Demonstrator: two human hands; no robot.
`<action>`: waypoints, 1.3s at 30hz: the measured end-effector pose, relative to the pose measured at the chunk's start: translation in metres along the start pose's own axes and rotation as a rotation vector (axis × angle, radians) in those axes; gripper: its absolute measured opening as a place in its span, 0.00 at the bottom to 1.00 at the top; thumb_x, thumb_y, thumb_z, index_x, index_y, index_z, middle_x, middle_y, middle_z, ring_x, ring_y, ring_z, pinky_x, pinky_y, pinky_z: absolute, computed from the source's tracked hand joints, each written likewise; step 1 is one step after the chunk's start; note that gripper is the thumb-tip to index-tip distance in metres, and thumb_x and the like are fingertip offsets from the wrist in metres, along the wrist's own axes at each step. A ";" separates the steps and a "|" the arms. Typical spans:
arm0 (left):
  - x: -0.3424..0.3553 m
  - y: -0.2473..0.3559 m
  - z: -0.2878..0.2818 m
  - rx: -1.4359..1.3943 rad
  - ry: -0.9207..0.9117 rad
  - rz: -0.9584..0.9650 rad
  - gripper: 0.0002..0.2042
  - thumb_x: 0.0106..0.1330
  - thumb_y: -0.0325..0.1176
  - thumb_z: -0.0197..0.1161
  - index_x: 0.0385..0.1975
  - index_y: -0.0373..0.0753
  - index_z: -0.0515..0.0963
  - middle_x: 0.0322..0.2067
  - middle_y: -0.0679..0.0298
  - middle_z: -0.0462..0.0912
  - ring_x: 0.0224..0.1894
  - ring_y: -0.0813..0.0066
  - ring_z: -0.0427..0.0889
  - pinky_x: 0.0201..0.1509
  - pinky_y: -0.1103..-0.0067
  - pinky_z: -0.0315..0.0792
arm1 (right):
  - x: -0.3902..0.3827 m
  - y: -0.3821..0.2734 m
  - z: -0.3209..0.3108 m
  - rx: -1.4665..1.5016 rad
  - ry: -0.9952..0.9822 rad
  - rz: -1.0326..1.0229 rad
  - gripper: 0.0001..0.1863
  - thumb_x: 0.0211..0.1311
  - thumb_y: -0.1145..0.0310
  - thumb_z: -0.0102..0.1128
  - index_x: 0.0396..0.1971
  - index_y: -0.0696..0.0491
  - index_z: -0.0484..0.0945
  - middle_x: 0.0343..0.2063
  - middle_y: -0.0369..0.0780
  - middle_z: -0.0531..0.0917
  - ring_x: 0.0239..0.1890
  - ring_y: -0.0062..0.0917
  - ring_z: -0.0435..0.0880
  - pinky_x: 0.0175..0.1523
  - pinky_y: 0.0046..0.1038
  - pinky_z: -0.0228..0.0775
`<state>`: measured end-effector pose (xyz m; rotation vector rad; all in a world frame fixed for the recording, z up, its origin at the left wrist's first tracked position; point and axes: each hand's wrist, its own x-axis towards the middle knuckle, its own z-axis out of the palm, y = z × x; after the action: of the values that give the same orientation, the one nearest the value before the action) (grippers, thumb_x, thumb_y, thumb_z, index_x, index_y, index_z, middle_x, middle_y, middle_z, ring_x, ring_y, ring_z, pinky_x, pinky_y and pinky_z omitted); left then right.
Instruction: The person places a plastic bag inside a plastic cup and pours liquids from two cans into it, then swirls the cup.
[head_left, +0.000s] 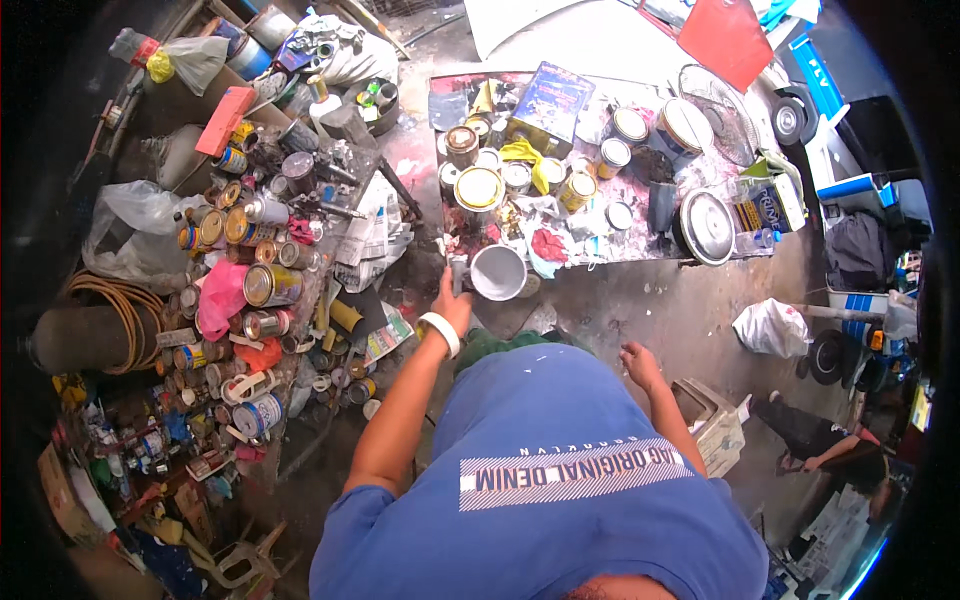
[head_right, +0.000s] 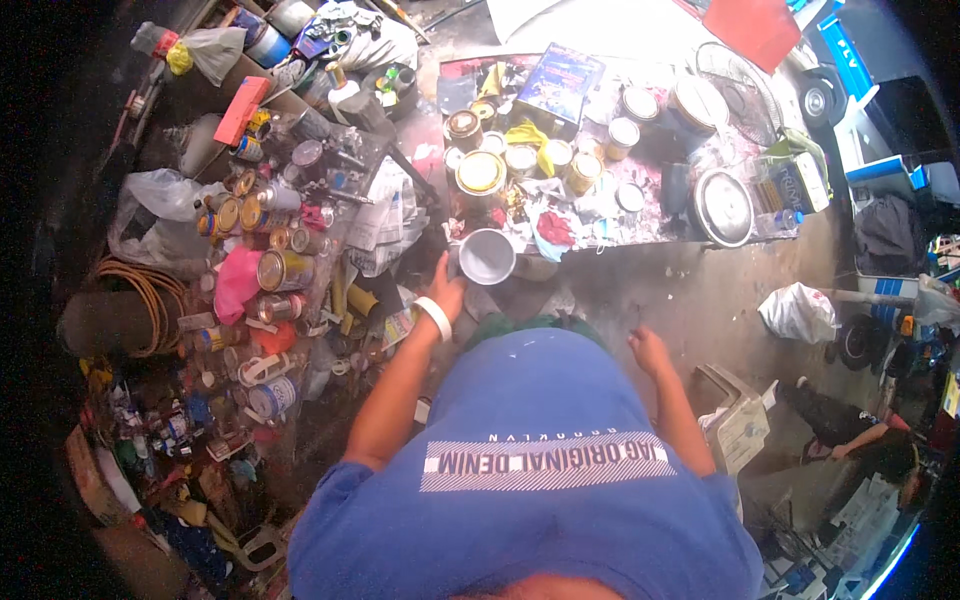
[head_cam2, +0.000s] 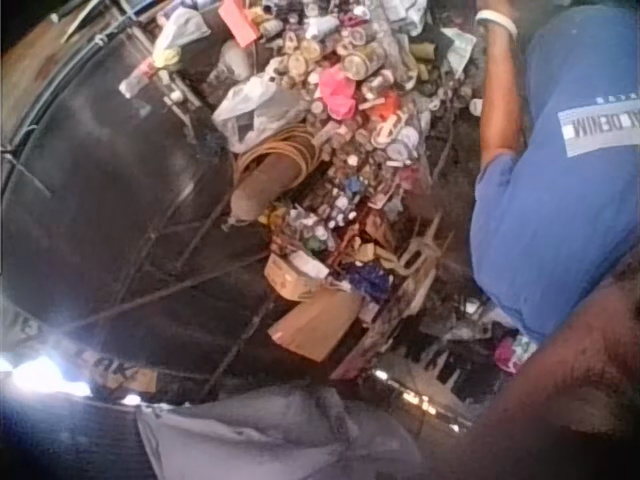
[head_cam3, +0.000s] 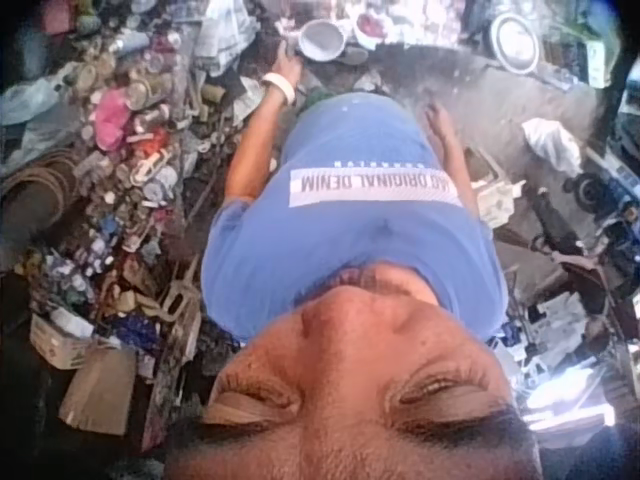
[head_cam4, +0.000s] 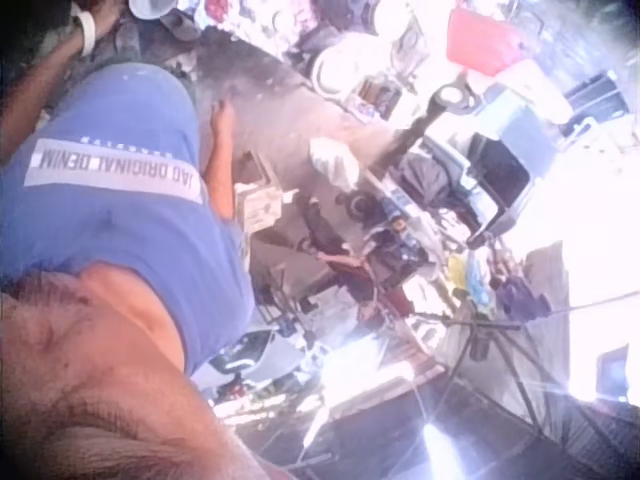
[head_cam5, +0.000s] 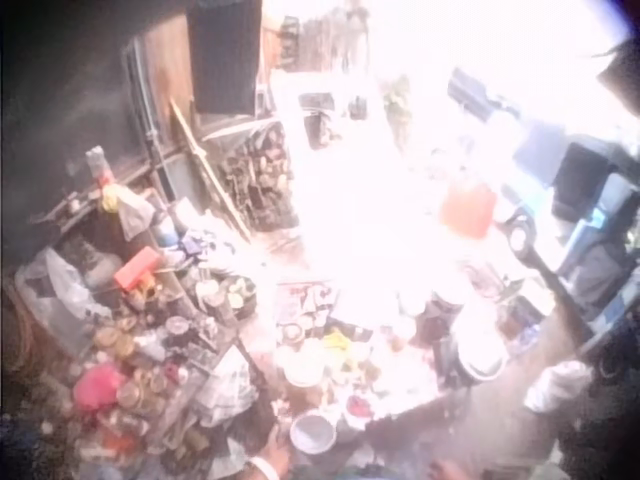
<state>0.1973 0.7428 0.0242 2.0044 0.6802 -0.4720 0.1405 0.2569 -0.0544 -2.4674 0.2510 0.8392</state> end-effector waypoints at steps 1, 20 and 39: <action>0.006 0.005 0.005 -0.019 -0.009 0.044 0.40 0.67 0.40 0.56 0.78 0.41 0.50 0.62 0.32 0.74 0.64 0.36 0.75 0.68 0.60 0.68 | 0.000 0.008 0.005 0.022 -0.022 0.047 0.20 0.69 0.63 0.62 0.54 0.60 0.81 0.47 0.52 0.88 0.51 0.39 0.88 0.57 0.36 0.77; 0.012 0.032 -0.004 -0.057 0.026 0.041 0.41 0.65 0.40 0.57 0.79 0.43 0.49 0.61 0.33 0.75 0.62 0.34 0.76 0.66 0.58 0.69 | 0.008 0.010 0.014 -0.016 0.052 -0.068 0.18 0.69 0.61 0.61 0.49 0.59 0.82 0.38 0.49 0.89 0.41 0.34 0.88 0.49 0.36 0.78; 0.042 -0.004 0.030 -0.091 -0.067 -0.063 0.41 0.66 0.43 0.56 0.78 0.40 0.48 0.62 0.28 0.71 0.64 0.31 0.72 0.69 0.56 0.64 | 0.002 -0.010 0.012 -0.010 -0.009 -0.021 0.17 0.68 0.61 0.60 0.49 0.55 0.84 0.40 0.49 0.89 0.46 0.41 0.88 0.53 0.38 0.77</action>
<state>0.2253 0.7296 -0.0168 1.8783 0.7121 -0.5338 0.1392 0.2720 -0.0595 -2.4708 0.2178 0.8447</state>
